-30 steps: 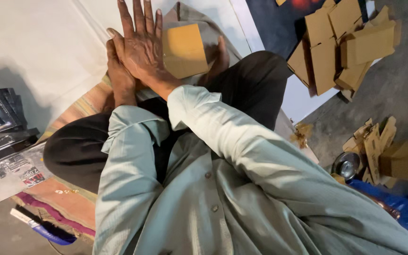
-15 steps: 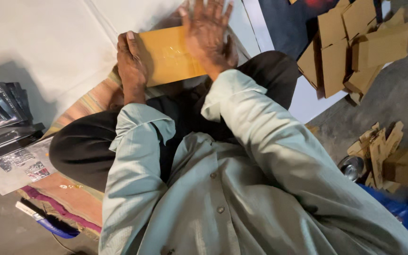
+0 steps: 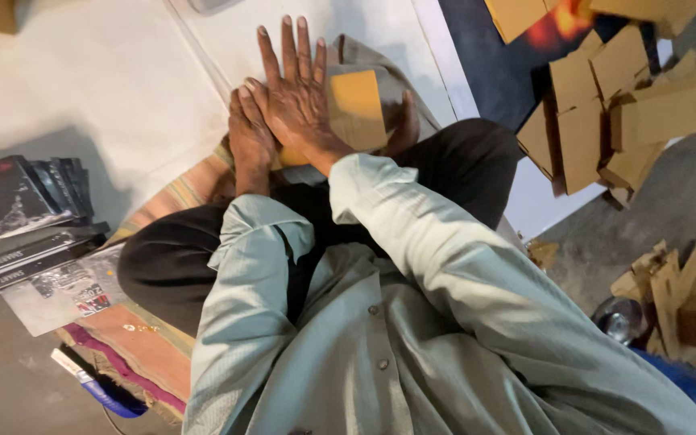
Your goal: The person assembles small cardboard boxes by folding flaps and sealing them with tape. They repeatedly pick up flat cardboard pieces, fold them into box shapes, and use a tape dispenser to seal the edges.
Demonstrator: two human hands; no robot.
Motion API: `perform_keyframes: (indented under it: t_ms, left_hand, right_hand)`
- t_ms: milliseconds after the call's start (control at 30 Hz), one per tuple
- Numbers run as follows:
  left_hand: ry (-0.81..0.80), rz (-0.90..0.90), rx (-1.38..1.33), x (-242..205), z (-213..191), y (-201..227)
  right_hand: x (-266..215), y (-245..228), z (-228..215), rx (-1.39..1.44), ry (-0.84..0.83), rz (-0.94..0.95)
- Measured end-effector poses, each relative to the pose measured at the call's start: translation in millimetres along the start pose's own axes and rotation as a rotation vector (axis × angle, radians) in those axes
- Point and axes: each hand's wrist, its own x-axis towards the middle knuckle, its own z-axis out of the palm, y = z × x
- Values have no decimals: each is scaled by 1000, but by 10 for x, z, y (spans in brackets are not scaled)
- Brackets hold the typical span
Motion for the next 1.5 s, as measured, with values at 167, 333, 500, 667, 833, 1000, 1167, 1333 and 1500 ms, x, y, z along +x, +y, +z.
perform_keyframes:
  t_ms: [167,333,500,667,833,1000,1167,1333,1500]
  left_hand:
    - [-4,-32,188,-19,-13,66]
    - [-6,-42,162,-34,-22,53]
    - [52,-86,166,-13,56,-233]
    - [158,-410,-297,76,121,-584]
    - [28,-457,-182,-78,-8,-359]
    - [-174,-307,-710,-648,-419,195]
    - [-338,-108,-803,-985,-879,728]
    - [-194,-65,-175,-1177,-1280,1296]
    - [129,353,678,-990,-1567,1735]
  right_hand:
    - [42,396,10,-102,-92,148]
    - [46,1258,98,-106,37,396]
    - [-51,1798,246,326,-111,770]
    - [-481,1618,357,331,-79,439]
    - [-681,1429,201,477,20,451]
    - [-656,1481,105,912,143,500]
    - [-584,1570,274,985,205,493]
    - [-781,1357,369,649,-144,246]
    - [-1269,677,278,598,-409,-490]
